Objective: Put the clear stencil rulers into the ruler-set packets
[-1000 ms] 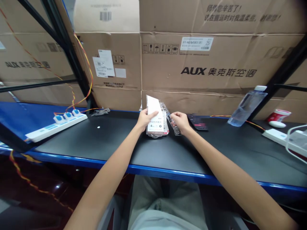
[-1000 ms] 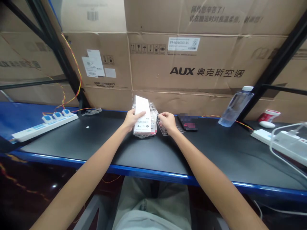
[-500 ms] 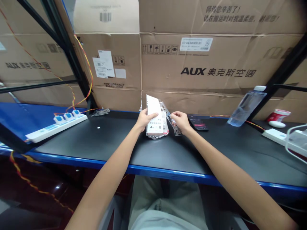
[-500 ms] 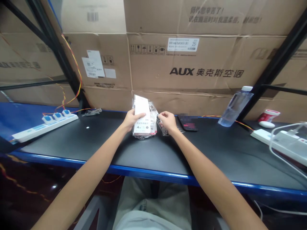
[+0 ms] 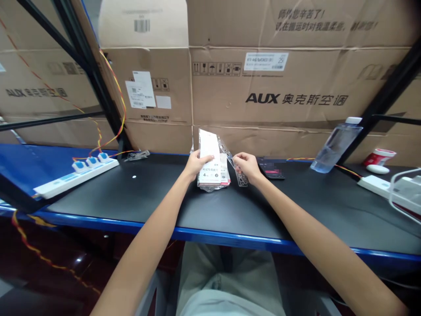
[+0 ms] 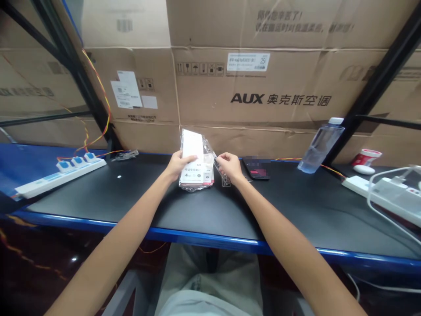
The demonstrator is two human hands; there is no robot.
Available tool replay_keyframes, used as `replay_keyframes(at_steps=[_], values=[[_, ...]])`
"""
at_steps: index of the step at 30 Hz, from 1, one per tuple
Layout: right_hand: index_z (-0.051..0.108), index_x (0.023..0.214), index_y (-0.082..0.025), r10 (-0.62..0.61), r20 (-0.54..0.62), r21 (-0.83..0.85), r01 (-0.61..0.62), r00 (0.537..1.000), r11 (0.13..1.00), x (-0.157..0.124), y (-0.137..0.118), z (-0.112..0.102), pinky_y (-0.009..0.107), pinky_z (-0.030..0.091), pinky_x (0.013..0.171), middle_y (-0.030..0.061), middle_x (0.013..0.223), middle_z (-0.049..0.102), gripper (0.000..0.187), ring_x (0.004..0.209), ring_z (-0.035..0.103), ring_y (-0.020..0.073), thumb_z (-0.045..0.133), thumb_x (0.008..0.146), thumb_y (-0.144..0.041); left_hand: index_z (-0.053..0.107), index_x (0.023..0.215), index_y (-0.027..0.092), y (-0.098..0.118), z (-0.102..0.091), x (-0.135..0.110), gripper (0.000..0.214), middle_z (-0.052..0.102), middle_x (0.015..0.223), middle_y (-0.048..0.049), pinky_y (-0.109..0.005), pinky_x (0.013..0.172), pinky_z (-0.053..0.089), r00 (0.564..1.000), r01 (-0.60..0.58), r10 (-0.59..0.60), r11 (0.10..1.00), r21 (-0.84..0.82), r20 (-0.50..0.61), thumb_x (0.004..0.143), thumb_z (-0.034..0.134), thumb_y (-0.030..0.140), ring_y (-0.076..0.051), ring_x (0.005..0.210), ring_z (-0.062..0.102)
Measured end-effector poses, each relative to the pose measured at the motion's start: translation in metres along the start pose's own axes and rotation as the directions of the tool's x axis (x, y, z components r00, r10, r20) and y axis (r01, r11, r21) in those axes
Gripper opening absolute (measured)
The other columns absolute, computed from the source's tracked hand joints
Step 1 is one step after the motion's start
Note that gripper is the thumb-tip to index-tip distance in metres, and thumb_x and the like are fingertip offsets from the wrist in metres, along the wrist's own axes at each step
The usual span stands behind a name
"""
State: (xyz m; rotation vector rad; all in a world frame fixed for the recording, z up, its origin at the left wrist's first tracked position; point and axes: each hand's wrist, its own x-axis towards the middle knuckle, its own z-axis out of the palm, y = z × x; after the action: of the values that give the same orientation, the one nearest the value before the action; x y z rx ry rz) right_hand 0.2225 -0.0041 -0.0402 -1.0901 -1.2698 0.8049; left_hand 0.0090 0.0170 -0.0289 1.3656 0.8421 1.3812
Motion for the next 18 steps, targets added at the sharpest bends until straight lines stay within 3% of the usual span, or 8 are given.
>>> replay_keyframes(at_steps=[18], values=[[0.066, 0.073, -0.018, -0.068, -0.042, -0.069, 0.065, 0.997, 0.995, 0.0037, 0.0038, -0.0024, 0.022, 0.039, 0.039, -0.0035, 0.056, 0.058, 0.010, 0.042, 0.050, 0.0102, 0.065, 0.068, -0.027, 0.074, 0.084, 0.013, 0.0006, -0.0005, 0.0022, 0.038, 0.075, 0.079, -0.0072, -0.030, 0.063, 0.053, 0.999, 0.006, -0.006, 1.000, 0.010, -0.049, 0.057, 0.088, 0.035, -0.021, 0.068, 0.068]])
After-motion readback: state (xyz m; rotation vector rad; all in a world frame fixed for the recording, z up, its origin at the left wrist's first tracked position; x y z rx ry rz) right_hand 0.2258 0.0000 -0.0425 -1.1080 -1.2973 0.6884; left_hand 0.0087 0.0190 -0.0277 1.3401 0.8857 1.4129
